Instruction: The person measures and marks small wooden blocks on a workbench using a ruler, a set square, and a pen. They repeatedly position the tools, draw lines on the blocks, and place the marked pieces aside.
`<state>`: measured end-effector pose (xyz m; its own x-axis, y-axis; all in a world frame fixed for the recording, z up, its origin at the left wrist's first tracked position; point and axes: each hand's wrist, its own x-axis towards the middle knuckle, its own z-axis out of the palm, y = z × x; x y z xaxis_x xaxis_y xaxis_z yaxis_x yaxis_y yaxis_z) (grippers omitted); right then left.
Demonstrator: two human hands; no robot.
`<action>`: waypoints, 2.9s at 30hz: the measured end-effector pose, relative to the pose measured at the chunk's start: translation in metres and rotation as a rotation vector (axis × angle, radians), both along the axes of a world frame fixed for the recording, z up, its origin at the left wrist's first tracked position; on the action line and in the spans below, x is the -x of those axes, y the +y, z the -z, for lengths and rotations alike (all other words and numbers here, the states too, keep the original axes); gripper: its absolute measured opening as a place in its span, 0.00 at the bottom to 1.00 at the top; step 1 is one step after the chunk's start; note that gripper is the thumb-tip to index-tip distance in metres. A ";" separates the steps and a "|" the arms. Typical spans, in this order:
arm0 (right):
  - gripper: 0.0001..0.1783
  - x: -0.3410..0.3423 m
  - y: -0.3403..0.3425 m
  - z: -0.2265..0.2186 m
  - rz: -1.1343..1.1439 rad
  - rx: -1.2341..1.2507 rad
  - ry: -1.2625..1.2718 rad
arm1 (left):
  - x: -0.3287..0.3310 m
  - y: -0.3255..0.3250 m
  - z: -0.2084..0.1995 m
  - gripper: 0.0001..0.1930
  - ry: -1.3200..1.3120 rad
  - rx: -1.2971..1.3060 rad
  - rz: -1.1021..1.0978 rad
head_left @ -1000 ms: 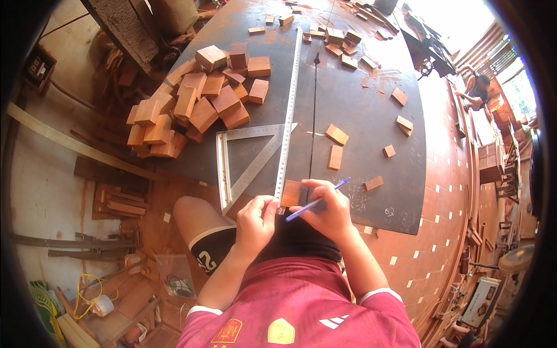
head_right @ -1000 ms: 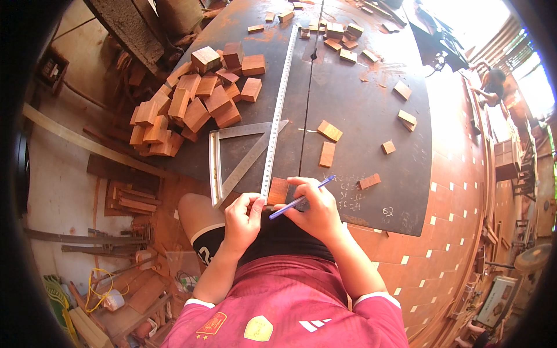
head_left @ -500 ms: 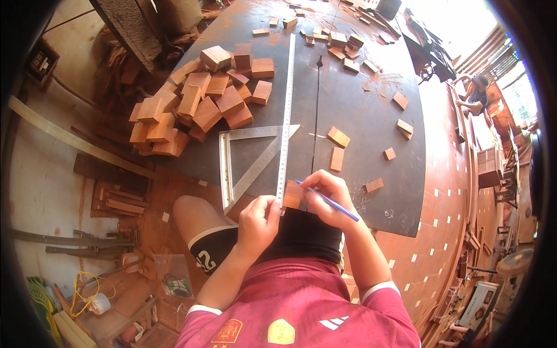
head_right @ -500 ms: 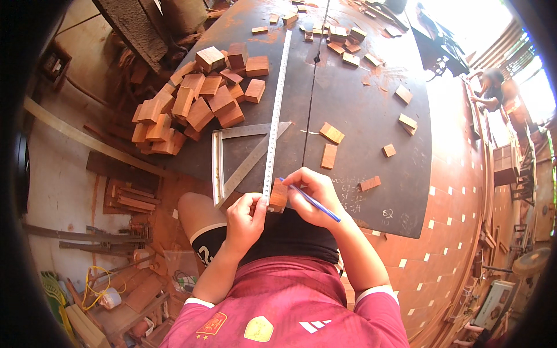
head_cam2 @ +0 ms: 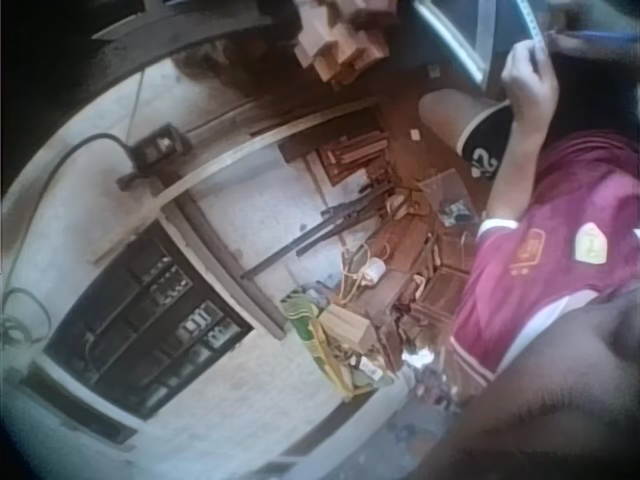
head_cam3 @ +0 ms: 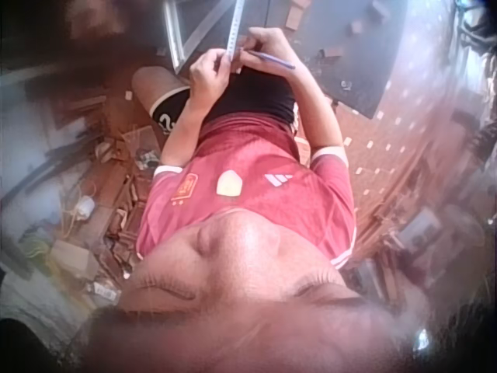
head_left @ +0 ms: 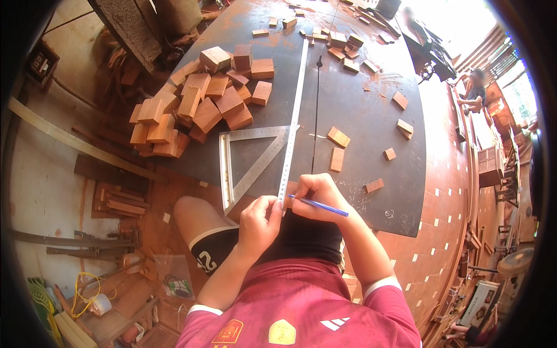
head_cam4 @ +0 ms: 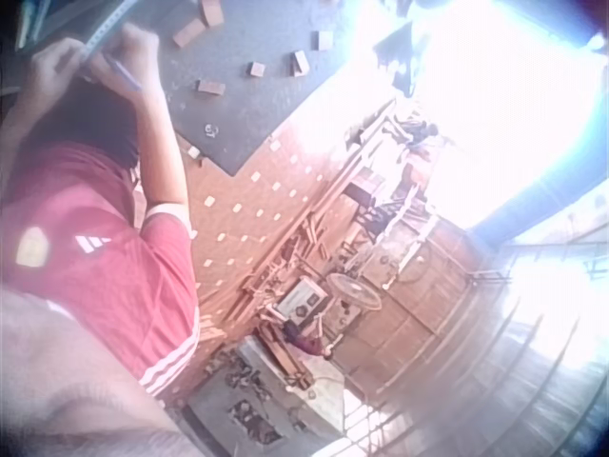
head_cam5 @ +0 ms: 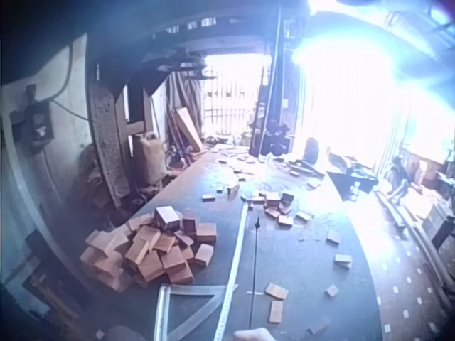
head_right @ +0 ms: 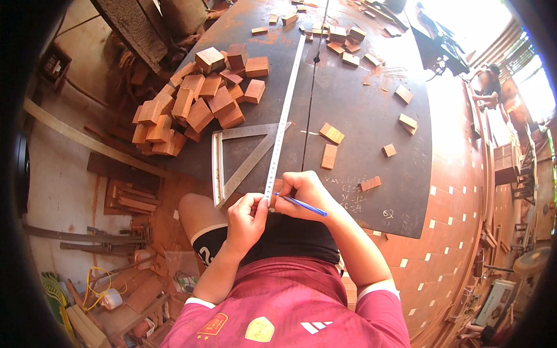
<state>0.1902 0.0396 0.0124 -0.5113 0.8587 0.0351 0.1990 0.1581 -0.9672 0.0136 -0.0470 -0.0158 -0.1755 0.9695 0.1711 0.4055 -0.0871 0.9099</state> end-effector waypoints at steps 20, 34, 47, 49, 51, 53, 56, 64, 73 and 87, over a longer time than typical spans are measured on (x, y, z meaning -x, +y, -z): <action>0.14 0.000 0.001 0.001 -0.016 0.026 0.000 | 0.000 -0.004 0.003 0.04 -0.007 -0.005 -0.003; 0.16 0.000 0.001 0.008 -0.021 0.057 0.030 | 0.000 -0.005 0.004 0.03 -0.004 -0.018 -0.007; 0.16 0.000 0.003 0.005 -0.037 0.027 -0.023 | -0.001 -0.005 0.007 0.04 -0.019 -0.001 -0.021; 0.16 0.000 0.003 0.003 -0.037 0.021 -0.033 | 0.000 -0.005 0.007 0.04 -0.017 -0.008 -0.020; 0.16 0.000 0.003 0.001 -0.039 0.021 -0.035 | 0.000 -0.005 0.008 0.04 -0.013 -0.013 -0.019; 0.17 0.001 0.004 0.000 -0.040 0.021 -0.034 | 0.000 -0.005 0.008 0.04 -0.019 -0.013 -0.021; 0.17 0.000 0.004 0.001 -0.043 0.018 -0.033 | 0.000 -0.004 0.008 0.04 -0.023 -0.008 -0.021; 0.20 0.001 0.005 0.002 -0.051 0.001 -0.034 | -0.001 -0.004 0.006 0.04 -0.019 -0.016 -0.023; 0.22 0.001 0.006 0.000 -0.067 -0.022 -0.085 | -0.001 -0.005 0.006 0.03 -0.015 -0.011 -0.030; 0.18 0.001 0.006 -0.004 -0.064 0.018 -0.088 | -0.002 -0.005 0.005 0.03 0.000 -0.019 -0.034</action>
